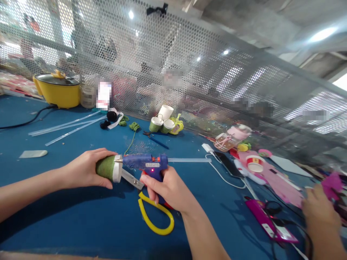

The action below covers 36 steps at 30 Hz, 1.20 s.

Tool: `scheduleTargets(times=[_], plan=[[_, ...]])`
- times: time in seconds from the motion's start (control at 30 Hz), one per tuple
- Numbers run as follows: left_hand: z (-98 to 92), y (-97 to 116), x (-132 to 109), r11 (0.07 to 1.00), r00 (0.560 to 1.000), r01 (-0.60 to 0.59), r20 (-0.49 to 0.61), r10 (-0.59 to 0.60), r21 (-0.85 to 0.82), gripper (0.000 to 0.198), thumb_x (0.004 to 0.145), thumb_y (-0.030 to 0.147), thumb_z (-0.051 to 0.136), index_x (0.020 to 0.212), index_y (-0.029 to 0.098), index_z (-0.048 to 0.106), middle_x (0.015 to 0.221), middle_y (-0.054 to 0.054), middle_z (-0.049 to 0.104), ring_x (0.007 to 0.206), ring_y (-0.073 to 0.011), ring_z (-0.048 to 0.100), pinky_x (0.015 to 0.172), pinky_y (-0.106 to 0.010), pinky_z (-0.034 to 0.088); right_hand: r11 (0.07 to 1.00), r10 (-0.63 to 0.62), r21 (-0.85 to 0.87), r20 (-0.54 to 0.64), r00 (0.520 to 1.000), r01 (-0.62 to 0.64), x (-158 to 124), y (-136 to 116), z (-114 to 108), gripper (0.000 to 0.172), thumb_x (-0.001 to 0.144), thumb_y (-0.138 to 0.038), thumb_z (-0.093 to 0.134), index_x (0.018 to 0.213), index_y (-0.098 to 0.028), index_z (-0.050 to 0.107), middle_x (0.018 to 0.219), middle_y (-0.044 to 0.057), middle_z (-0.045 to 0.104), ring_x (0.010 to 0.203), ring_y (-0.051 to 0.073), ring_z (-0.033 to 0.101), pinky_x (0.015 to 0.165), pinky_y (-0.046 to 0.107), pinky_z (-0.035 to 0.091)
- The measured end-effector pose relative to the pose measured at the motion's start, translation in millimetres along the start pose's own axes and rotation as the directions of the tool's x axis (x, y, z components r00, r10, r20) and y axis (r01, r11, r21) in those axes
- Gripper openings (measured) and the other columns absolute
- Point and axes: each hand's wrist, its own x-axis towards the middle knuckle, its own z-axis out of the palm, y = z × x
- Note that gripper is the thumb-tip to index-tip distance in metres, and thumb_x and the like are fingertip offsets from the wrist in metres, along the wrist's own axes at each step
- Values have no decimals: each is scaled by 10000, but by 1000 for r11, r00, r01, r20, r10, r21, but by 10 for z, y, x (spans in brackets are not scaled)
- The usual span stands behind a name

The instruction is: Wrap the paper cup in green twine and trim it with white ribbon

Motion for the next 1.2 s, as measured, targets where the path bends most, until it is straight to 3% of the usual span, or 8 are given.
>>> scheduleTargets(times=[0.3, 0.43, 1.03, 1.13, 1.2], plan=[[19, -12, -12, 983, 1000, 9, 9, -7, -182, 696, 518, 482, 751, 1097, 157, 541, 997, -72, 627, 891, -237, 595, 780, -341, 476, 997, -19, 78, 59, 998, 14, -3, 9, -14, 248, 784, -369, 568, 739, -127, 542, 409, -37, 512, 334, 56, 424, 347, 175, 327], [18, 12, -17, 974, 1000, -17, 22, 22, -224, 701, 522, 466, 755, 1112, 168, 524, 1031, -68, 620, 919, -239, 590, 792, -338, 474, 993, -38, 111, 13, 999, 36, 32, 50, -13, 262, 792, -374, 556, 735, -119, 546, 405, -39, 501, 328, 54, 408, 353, 184, 314], [39, -38, -21, 994, 994, -103, -32, 104, 33, 723, 571, 484, 725, 1168, 163, 474, 1070, -100, 573, 959, -256, 565, 837, -373, 458, 999, -13, 39, -1, 1000, 13, 1, 12, 11, 228, 782, -355, 576, 729, -136, 538, 410, -47, 512, 351, 59, 427, 395, 193, 357], [26, -32, -20, 997, 998, -52, -35, 50, -62, 717, 548, 478, 739, 1144, 168, 489, 1059, -90, 582, 952, -260, 565, 841, -386, 452, 998, -49, 34, -58, 997, 51, 32, 39, 5, 226, 798, -347, 559, 727, -133, 550, 415, -44, 510, 364, 68, 450, 424, 206, 376], [12, -30, -18, 971, 1000, 6, 10, -4, -239, 697, 545, 443, 750, 1132, 170, 493, 1056, -77, 594, 955, -257, 566, 838, -379, 454, 992, -87, 85, -127, 988, 98, 52, 62, -3, 219, 808, -340, 546, 744, -131, 555, 424, -43, 509, 360, 68, 445, 415, 210, 365]])
